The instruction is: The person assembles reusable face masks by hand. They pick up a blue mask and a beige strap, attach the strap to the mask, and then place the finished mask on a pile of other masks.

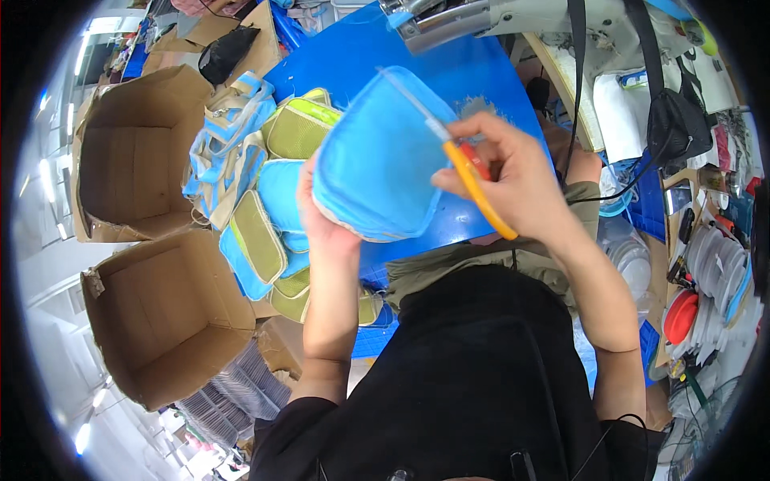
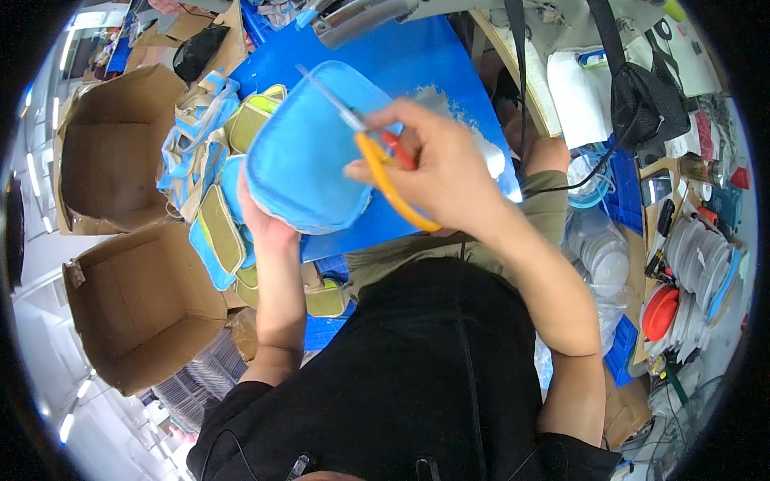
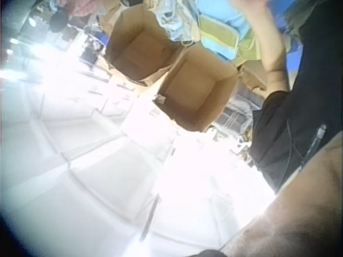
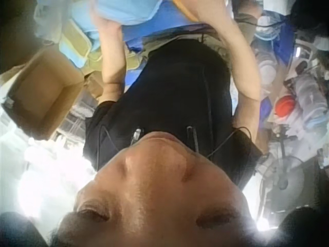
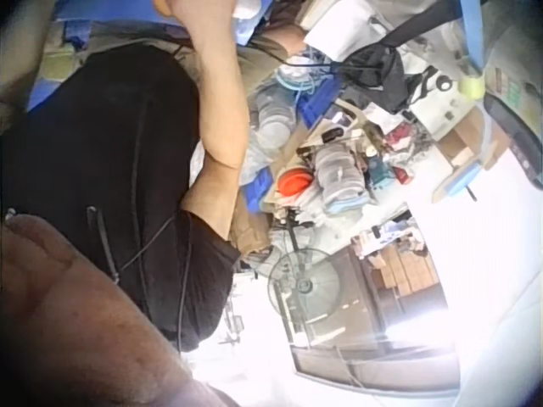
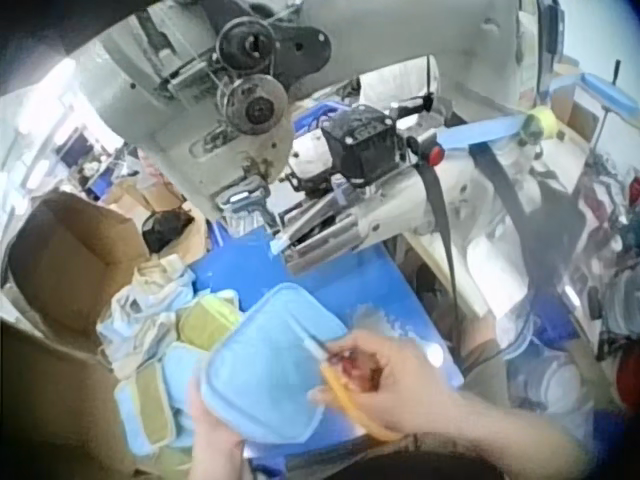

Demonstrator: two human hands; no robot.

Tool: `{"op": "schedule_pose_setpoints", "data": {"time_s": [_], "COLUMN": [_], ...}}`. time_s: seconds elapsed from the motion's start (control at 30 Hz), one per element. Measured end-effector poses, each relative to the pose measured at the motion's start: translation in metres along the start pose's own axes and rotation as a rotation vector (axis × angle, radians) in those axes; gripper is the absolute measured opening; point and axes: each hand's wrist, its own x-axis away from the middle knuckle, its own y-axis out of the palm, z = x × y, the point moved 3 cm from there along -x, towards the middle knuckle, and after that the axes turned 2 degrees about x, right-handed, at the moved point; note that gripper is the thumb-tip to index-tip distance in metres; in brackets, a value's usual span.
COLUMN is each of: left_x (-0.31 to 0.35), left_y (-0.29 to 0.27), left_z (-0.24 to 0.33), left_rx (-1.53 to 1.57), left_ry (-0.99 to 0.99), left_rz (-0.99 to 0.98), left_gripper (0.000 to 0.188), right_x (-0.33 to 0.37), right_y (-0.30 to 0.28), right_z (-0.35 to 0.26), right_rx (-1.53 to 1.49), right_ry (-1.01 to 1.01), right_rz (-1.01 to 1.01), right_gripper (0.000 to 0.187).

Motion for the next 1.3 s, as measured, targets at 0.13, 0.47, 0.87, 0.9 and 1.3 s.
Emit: {"op": "schedule_pose_setpoints", "data": {"time_s": [0.13,0.47,0.87,0.9,1.3], "left_x": [0.011,0.034,-0.004,-0.007,0.020], "left_y": [-0.022,0.036,0.066,0.063,0.031], "left_z": [0.019,-0.030,-0.020,-0.016,-0.053], "left_rx": [0.145,-0.709,-1.636,-1.624,-1.475], "left_ry": [0.025,0.381,1.183,1.095,1.071], "left_rz": [-0.072,0.062,-0.047,-0.088,0.018], "left_gripper": [0.049,0.038,0.048,0.051,0.052], "right_x": [0.015,0.027,0.022,0.021,0.040], "right_y": [-0.029,-0.025,-0.022,-0.021,-0.006], "right_z": [0.059,0.044,-0.006,-0.003,-0.012], "right_rx": [0.349,0.366,0.063,-0.019,0.742], "right_ry": [0.033,-0.202,-0.196,-0.209,-0.631], "right_rz": [0.232,0.160,0.135,0.154,0.368], "right_gripper": [0.050,0.075,0.051,0.046,0.028]}}
